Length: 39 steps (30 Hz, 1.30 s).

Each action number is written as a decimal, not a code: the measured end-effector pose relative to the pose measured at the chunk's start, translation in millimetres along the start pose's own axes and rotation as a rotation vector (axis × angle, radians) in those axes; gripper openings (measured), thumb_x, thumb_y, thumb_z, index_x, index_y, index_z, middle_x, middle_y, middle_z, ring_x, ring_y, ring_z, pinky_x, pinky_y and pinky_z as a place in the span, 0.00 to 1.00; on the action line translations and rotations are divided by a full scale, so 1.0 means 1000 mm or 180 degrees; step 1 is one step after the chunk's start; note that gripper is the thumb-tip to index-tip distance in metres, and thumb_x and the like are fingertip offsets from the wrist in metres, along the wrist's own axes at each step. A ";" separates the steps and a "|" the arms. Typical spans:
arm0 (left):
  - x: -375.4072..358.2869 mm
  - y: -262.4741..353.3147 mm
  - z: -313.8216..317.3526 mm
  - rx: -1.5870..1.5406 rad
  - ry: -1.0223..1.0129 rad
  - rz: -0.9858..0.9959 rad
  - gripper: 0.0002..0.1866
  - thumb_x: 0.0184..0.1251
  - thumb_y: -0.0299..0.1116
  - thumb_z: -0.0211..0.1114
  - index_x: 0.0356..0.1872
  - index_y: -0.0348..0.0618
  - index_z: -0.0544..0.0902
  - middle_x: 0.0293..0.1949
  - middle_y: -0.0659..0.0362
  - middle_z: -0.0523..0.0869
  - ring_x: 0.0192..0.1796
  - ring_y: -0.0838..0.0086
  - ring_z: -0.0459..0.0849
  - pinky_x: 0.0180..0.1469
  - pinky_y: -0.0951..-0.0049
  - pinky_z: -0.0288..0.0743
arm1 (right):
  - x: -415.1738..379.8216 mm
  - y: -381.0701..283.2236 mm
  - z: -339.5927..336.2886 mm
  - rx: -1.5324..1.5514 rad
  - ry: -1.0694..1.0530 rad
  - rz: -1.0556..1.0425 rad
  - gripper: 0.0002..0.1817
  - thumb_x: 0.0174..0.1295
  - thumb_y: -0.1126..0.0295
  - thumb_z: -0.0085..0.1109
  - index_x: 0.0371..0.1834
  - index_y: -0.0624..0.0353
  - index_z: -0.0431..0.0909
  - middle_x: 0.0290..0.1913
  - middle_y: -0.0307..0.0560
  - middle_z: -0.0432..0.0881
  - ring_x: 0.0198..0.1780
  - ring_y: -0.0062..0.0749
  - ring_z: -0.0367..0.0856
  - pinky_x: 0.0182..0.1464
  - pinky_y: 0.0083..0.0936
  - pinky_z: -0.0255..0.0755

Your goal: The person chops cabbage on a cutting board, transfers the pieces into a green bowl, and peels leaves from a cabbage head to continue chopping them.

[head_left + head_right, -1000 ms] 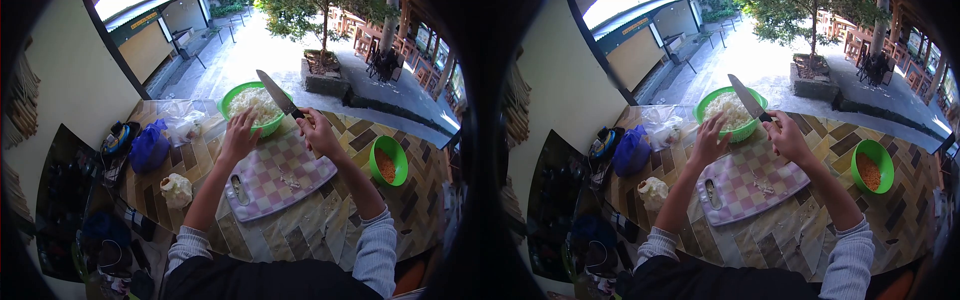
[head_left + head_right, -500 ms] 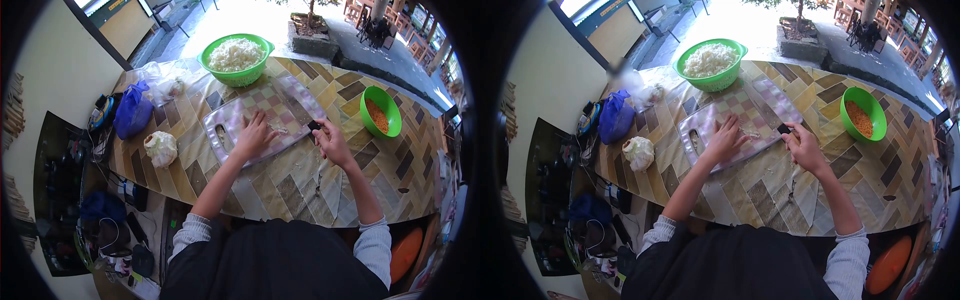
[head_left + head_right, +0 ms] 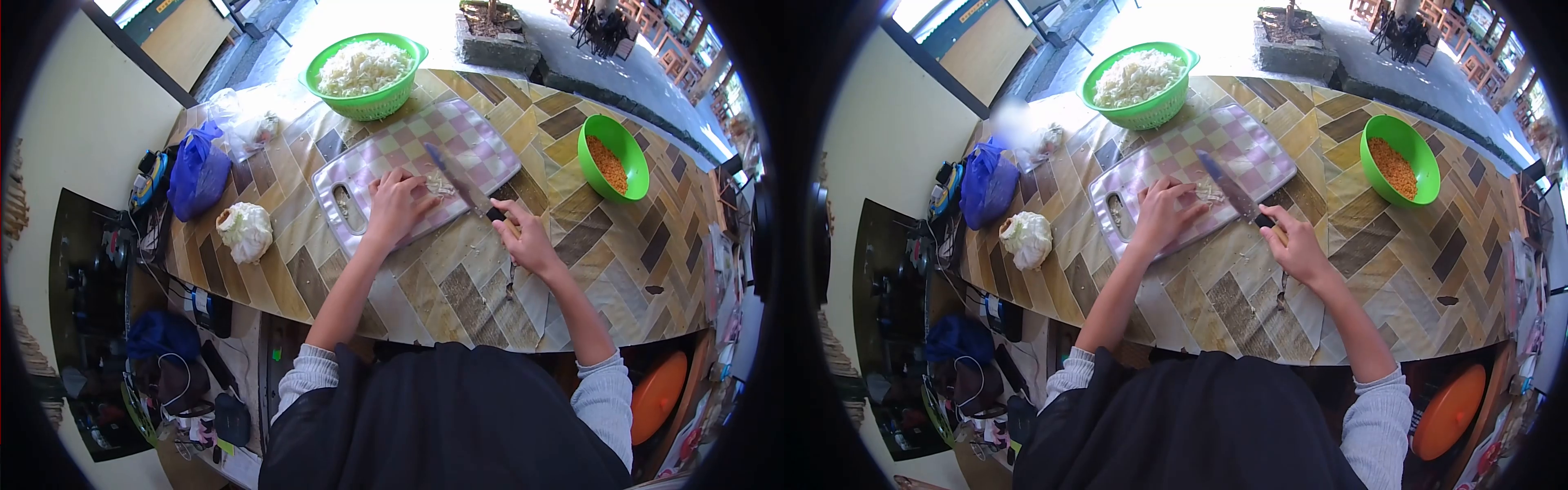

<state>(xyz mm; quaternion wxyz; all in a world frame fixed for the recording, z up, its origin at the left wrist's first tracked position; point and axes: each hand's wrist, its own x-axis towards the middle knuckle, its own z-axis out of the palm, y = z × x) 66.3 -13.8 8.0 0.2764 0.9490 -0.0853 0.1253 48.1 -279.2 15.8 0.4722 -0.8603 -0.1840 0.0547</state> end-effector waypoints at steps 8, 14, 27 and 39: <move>-0.002 0.008 0.016 -0.0189 0.0305 -0.0192 0.12 0.57 0.38 0.71 0.40 0.45 0.87 0.36 0.59 0.86 0.47 0.65 0.81 0.55 0.62 0.62 | -0.001 -0.019 0.014 0.1095 -0.0247 0.0778 0.22 0.66 0.73 0.57 0.64 0.59 0.71 0.21 0.39 0.77 0.13 0.18 0.71 0.15 0.21 0.64; -0.001 0.005 0.026 -0.0291 0.0682 -0.0048 0.09 0.59 0.34 0.69 0.37 0.42 0.87 0.32 0.58 0.86 0.40 0.65 0.83 0.51 0.64 0.65 | -0.007 -0.007 0.022 0.1627 -0.0300 0.0878 0.22 0.67 0.73 0.56 0.65 0.58 0.70 0.19 0.37 0.74 0.12 0.15 0.70 0.13 0.18 0.61; 0.005 0.010 -0.009 -0.0565 0.0516 -0.0209 0.06 0.60 0.32 0.67 0.34 0.42 0.87 0.33 0.58 0.86 0.41 0.67 0.83 0.53 0.64 0.66 | -0.006 -0.043 0.021 0.2393 -0.0487 0.1231 0.21 0.69 0.70 0.55 0.65 0.57 0.68 0.21 0.41 0.75 0.13 0.19 0.70 0.12 0.19 0.63; 0.123 0.000 -0.126 -0.0398 0.1420 0.0294 0.06 0.61 0.32 0.67 0.36 0.41 0.87 0.32 0.56 0.87 0.38 0.64 0.84 0.50 0.64 0.69 | 0.124 -0.139 -0.024 0.1995 -0.0487 0.0371 0.19 0.70 0.70 0.54 0.63 0.57 0.69 0.23 0.44 0.77 0.13 0.20 0.71 0.14 0.20 0.65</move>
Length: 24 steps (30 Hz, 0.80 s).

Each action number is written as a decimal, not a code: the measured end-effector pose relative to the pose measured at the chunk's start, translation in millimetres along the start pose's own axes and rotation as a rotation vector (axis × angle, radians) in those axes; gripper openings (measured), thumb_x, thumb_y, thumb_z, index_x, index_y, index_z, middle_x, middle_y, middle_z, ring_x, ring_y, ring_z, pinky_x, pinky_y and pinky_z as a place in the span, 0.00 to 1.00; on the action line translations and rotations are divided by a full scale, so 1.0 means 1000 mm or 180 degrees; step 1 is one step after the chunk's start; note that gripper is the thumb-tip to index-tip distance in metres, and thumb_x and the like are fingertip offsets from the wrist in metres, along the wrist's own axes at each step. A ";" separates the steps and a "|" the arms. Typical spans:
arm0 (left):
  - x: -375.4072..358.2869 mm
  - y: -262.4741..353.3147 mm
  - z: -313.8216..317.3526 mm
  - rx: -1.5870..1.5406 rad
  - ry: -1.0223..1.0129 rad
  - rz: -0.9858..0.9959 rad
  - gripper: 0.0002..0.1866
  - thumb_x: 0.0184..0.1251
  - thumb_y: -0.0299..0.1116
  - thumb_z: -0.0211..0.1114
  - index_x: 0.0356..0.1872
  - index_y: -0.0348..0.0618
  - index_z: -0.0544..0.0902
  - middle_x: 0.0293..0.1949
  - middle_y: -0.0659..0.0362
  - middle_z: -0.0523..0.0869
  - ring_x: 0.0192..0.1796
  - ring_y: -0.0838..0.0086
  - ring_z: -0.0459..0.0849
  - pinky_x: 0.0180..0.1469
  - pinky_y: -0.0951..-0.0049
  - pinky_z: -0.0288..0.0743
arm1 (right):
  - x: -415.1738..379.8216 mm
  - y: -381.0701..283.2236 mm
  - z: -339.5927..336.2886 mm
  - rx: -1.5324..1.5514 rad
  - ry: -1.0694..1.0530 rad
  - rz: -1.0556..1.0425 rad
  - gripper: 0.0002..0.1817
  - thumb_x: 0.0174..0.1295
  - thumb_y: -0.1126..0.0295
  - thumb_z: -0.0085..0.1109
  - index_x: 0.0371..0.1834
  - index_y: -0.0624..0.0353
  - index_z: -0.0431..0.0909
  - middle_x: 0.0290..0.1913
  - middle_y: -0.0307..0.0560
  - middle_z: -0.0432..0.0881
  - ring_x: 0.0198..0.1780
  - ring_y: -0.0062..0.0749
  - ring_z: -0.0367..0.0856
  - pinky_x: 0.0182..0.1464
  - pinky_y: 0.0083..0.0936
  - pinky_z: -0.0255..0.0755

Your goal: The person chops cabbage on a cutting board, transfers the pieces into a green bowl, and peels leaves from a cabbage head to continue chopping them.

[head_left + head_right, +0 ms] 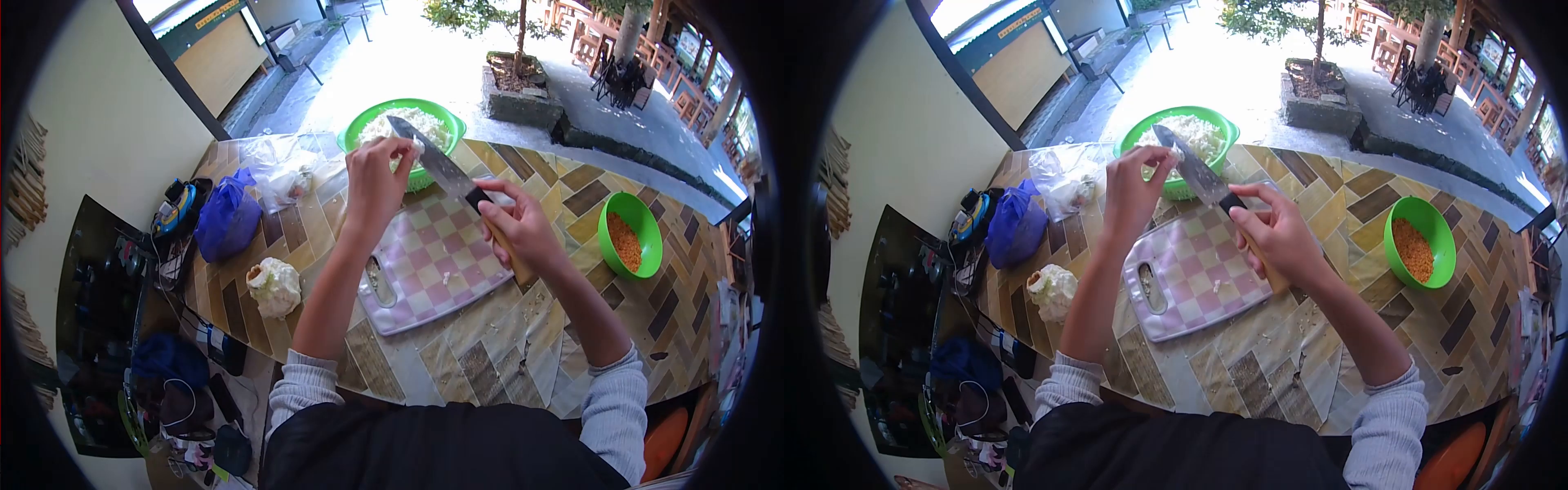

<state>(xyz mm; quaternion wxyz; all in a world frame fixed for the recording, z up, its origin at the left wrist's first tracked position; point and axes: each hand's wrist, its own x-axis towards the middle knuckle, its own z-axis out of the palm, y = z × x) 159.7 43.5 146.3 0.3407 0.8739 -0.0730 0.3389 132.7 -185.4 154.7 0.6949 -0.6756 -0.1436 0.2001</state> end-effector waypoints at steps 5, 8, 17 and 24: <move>0.054 -0.072 0.007 0.0667 -0.0680 0.0040 0.10 0.64 0.29 0.65 0.43 0.39 0.87 0.41 0.47 0.88 0.44 0.58 0.87 0.49 0.64 0.79 | 0.082 -0.004 -0.002 -0.3294 0.0338 -0.1431 0.21 0.66 0.71 0.57 0.63 0.56 0.72 0.31 0.55 0.82 0.21 0.40 0.79 0.26 0.31 0.76; 0.048 -0.079 0.002 0.0944 -0.0980 0.0070 0.10 0.63 0.30 0.65 0.44 0.42 0.86 0.48 0.51 0.86 0.49 0.57 0.85 0.53 0.61 0.77 | 0.105 0.009 -0.002 -0.4012 0.0431 -0.1614 0.22 0.64 0.71 0.58 0.63 0.56 0.72 0.37 0.59 0.83 0.33 0.50 0.84 0.36 0.39 0.79; 0.032 -0.066 0.013 0.0338 -0.0721 0.0135 0.09 0.61 0.34 0.68 0.40 0.42 0.84 0.45 0.54 0.85 0.43 0.59 0.85 0.49 0.62 0.77 | 0.091 0.021 -0.017 -0.2988 0.0501 -0.1713 0.21 0.65 0.71 0.59 0.62 0.58 0.74 0.27 0.52 0.83 0.21 0.37 0.79 0.25 0.29 0.74; -0.045 -0.013 0.017 -0.0299 -0.2496 0.0155 0.08 0.61 0.32 0.69 0.36 0.38 0.84 0.34 0.54 0.85 0.38 0.66 0.85 0.42 0.68 0.78 | 0.021 0.028 -0.035 -0.1023 0.0384 -0.0659 0.20 0.69 0.69 0.56 0.63 0.59 0.72 0.23 0.39 0.78 0.14 0.13 0.68 0.15 0.15 0.59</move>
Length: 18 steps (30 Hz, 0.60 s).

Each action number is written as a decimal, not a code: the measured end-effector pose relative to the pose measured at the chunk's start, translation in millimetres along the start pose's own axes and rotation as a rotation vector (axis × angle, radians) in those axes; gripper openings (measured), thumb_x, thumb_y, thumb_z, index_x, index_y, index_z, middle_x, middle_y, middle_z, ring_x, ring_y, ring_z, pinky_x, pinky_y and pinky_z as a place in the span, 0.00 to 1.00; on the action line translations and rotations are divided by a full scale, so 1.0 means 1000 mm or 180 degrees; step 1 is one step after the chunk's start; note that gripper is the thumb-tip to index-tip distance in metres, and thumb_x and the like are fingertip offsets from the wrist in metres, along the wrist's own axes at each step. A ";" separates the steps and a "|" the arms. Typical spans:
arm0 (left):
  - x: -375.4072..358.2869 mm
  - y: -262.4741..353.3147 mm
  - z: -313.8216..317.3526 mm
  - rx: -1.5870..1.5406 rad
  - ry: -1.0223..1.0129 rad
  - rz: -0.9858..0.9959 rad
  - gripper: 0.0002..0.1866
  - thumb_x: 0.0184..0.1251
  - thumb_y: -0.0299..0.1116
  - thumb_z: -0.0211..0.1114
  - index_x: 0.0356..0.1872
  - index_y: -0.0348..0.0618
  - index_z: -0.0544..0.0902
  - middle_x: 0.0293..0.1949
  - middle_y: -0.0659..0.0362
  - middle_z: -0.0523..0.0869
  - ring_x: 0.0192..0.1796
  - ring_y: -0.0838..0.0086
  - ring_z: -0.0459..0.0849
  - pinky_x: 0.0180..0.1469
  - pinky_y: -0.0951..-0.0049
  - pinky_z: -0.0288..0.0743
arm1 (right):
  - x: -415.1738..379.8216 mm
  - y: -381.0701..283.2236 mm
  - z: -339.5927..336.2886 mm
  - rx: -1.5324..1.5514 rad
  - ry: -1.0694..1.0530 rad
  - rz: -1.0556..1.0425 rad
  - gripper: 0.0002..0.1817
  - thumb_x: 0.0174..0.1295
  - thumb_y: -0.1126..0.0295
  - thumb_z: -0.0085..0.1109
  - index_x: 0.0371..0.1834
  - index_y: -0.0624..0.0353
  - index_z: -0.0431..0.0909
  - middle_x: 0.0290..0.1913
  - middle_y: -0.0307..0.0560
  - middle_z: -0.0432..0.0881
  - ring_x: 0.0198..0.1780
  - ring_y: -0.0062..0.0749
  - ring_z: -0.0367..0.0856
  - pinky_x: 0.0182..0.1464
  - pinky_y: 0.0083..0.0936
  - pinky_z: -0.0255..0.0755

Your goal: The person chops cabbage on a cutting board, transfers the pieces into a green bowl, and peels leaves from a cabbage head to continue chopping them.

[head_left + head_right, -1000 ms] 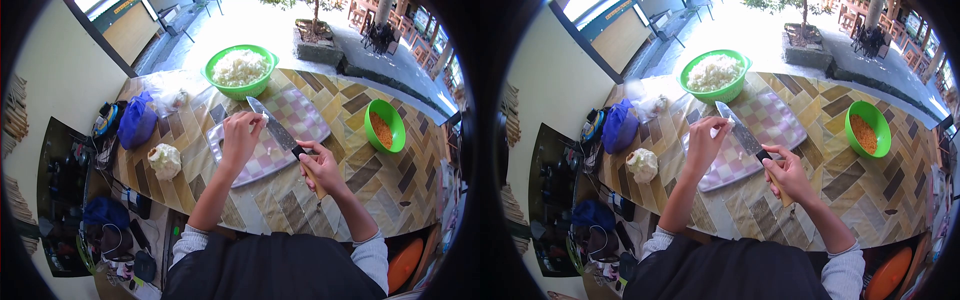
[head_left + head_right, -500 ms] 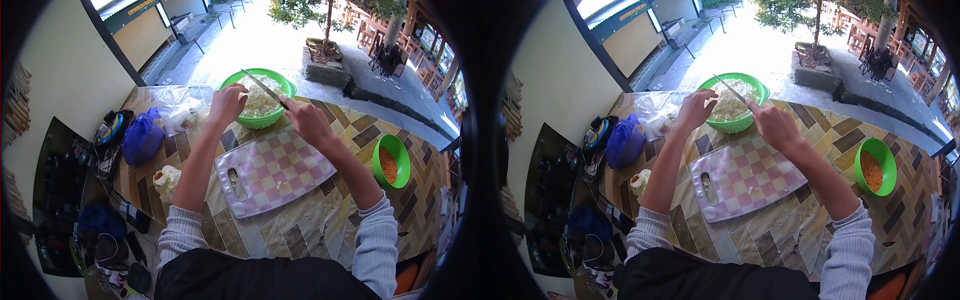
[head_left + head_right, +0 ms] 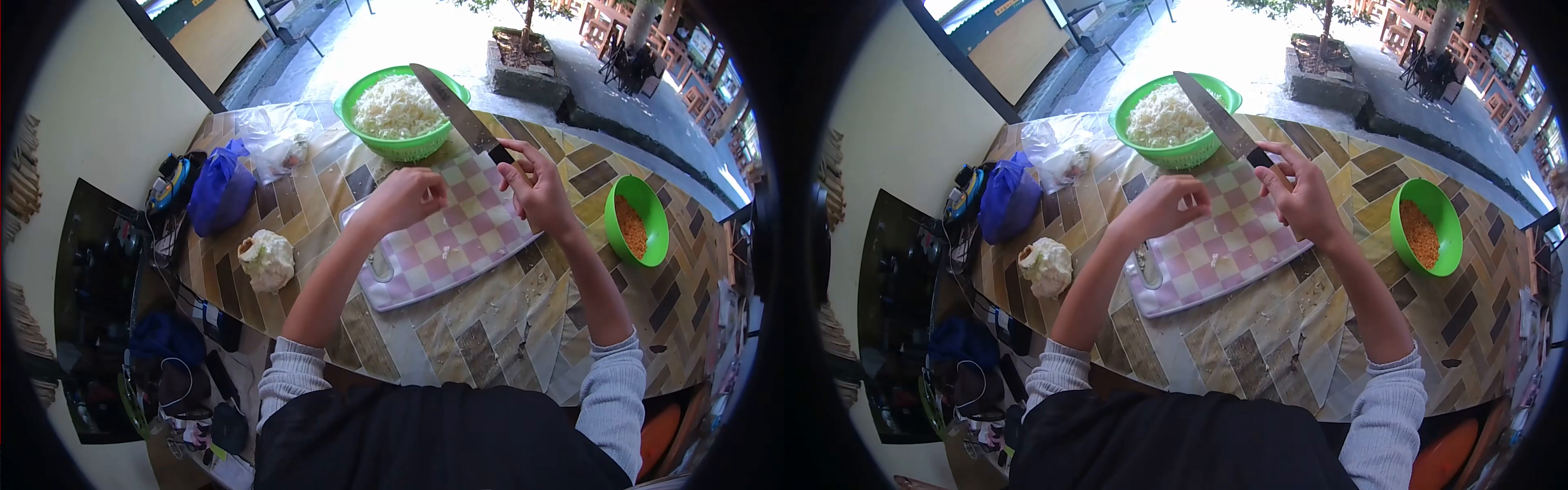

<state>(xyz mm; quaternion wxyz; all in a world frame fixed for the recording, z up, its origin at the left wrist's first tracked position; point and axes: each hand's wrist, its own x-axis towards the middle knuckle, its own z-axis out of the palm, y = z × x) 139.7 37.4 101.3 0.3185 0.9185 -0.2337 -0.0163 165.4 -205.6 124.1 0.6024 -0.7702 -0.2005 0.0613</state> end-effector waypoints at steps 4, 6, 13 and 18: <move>-0.020 -0.015 0.057 -0.0155 -0.0393 0.0143 0.07 0.56 0.30 0.69 0.33 0.39 0.84 0.31 0.52 0.85 0.36 0.60 0.85 0.42 0.65 0.79 | -0.029 0.009 -0.008 0.0015 0.0057 0.0014 0.21 0.69 0.69 0.56 0.64 0.59 0.71 0.24 0.39 0.78 0.14 0.13 0.68 0.16 0.16 0.60; -0.023 -0.016 0.066 -0.0348 -0.0545 -0.0032 0.07 0.55 0.30 0.69 0.33 0.38 0.84 0.31 0.52 0.85 0.38 0.61 0.86 0.43 0.65 0.79 | -0.040 0.013 -0.011 0.0000 0.0090 0.0051 0.21 0.69 0.69 0.56 0.64 0.58 0.71 0.24 0.39 0.78 0.14 0.13 0.68 0.15 0.16 0.59; -0.013 -0.024 0.078 0.0379 0.0813 0.0135 0.06 0.55 0.25 0.67 0.34 0.36 0.85 0.34 0.51 0.87 0.41 0.59 0.86 0.45 0.64 0.79 | -0.053 0.021 -0.012 0.0097 0.0145 0.0045 0.21 0.70 0.68 0.56 0.64 0.59 0.71 0.24 0.38 0.78 0.13 0.14 0.67 0.14 0.16 0.59; -0.009 -0.026 0.086 0.0632 0.0216 -0.0155 0.07 0.60 0.29 0.63 0.36 0.37 0.84 0.37 0.52 0.85 0.43 0.57 0.84 0.46 0.62 0.78 | -0.052 0.026 -0.012 0.0134 0.0148 0.0026 0.21 0.70 0.68 0.56 0.64 0.59 0.70 0.24 0.38 0.78 0.13 0.13 0.68 0.14 0.16 0.59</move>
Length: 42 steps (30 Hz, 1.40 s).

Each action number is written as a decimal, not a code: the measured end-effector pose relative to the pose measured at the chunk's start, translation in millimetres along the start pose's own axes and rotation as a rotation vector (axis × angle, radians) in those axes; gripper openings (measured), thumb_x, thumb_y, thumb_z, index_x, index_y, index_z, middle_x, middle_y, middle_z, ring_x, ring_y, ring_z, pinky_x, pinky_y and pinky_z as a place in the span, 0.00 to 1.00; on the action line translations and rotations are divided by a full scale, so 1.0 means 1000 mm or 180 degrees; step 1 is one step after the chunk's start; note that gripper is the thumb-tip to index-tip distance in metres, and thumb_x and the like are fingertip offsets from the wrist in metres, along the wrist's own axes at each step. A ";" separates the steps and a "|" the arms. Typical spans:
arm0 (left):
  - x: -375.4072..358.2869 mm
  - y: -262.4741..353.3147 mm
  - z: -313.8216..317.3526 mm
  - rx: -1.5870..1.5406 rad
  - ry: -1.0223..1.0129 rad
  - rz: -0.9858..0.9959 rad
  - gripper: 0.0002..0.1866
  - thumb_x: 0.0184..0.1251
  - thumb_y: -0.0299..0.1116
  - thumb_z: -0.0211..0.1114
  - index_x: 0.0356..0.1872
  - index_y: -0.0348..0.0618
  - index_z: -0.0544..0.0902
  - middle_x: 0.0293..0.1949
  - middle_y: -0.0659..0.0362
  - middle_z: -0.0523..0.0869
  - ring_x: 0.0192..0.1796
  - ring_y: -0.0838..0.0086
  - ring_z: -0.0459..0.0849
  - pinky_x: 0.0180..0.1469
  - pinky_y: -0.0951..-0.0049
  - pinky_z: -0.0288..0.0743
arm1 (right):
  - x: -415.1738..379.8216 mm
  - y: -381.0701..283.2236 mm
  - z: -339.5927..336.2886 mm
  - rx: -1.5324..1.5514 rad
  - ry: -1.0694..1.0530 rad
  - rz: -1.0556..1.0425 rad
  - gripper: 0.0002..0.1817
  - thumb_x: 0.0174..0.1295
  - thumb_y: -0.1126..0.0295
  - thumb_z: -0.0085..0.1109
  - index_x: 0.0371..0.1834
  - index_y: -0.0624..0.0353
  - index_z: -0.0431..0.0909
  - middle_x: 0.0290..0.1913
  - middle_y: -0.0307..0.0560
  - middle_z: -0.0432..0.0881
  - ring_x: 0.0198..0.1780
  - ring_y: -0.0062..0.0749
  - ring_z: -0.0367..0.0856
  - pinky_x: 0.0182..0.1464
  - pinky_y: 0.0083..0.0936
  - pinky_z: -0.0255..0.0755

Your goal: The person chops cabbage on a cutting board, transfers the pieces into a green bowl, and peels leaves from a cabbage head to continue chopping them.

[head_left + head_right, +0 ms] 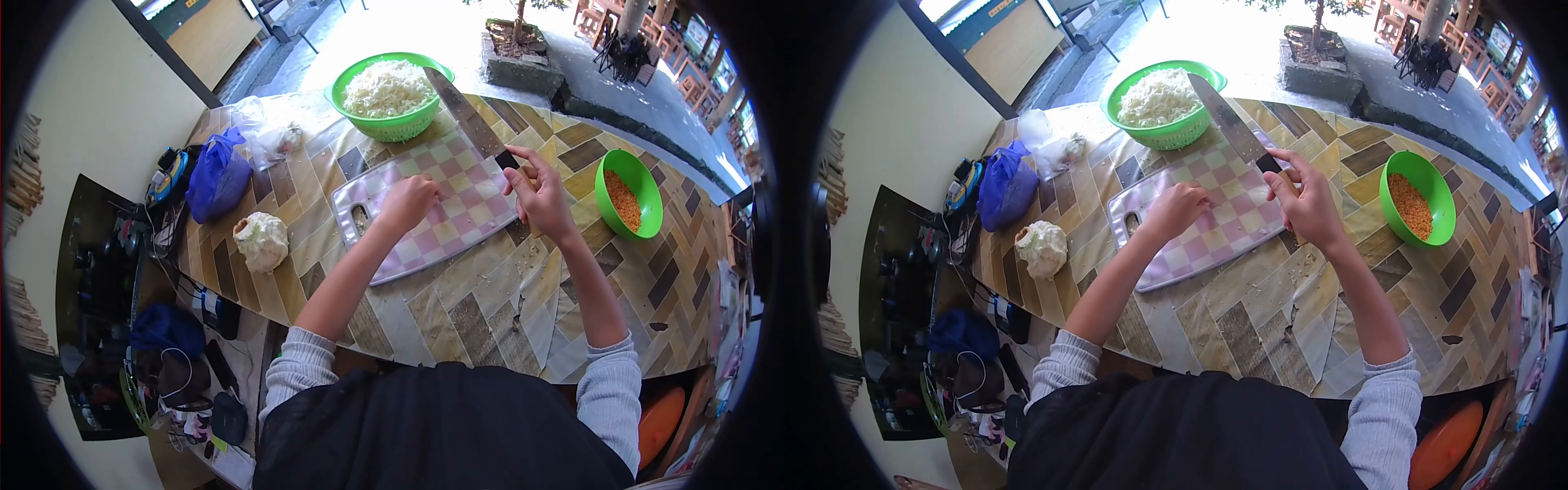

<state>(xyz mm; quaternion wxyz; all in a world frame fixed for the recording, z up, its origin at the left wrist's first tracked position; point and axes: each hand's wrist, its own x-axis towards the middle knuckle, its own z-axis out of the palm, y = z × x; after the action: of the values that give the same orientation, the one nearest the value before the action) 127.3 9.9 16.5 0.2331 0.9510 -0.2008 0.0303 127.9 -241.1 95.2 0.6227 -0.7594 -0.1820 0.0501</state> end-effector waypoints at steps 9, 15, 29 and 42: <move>0.011 -0.009 -0.007 -0.0008 0.0304 0.0286 0.05 0.63 0.28 0.62 0.34 0.35 0.81 0.37 0.50 0.85 0.40 0.58 0.85 0.44 0.64 0.79 | 0.014 0.002 0.001 0.0175 0.0089 0.0005 0.21 0.70 0.67 0.56 0.64 0.59 0.70 0.25 0.40 0.78 0.13 0.14 0.68 0.14 0.16 0.59; 0.058 -0.021 -0.088 -0.0044 0.2019 0.0608 0.03 0.64 0.23 0.61 0.36 0.36 0.81 0.36 0.51 0.84 0.38 0.59 0.85 0.44 0.63 0.79 | 0.045 -0.007 0.004 0.0141 -0.0003 0.0023 0.21 0.70 0.67 0.56 0.64 0.60 0.69 0.24 0.40 0.78 0.13 0.14 0.69 0.14 0.16 0.59; 0.127 -0.086 -0.098 0.0846 0.0527 -0.1003 0.48 0.44 0.65 0.72 0.68 0.56 0.70 0.70 0.49 0.66 0.71 0.52 0.65 0.69 0.45 0.60 | 0.127 -0.013 0.041 -0.0068 -0.0254 -0.0134 0.20 0.69 0.69 0.55 0.62 0.62 0.71 0.23 0.41 0.78 0.14 0.16 0.70 0.14 0.19 0.61; 0.133 -0.101 -0.160 -0.0794 0.1268 -0.0281 0.30 0.56 0.34 0.74 0.62 0.50 0.74 0.59 0.50 0.79 0.63 0.62 0.76 0.64 0.64 0.70 | 0.120 -0.010 0.012 -0.0152 0.0007 -0.0132 0.19 0.69 0.69 0.55 0.62 0.61 0.72 0.23 0.40 0.78 0.13 0.15 0.68 0.14 0.18 0.60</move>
<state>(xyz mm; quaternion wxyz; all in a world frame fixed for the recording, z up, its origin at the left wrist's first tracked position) 294.7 115.9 135.6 0.3849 0.8980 -0.1112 0.1821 233.0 -187.6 120.5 0.6055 -0.7701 -0.1982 0.0321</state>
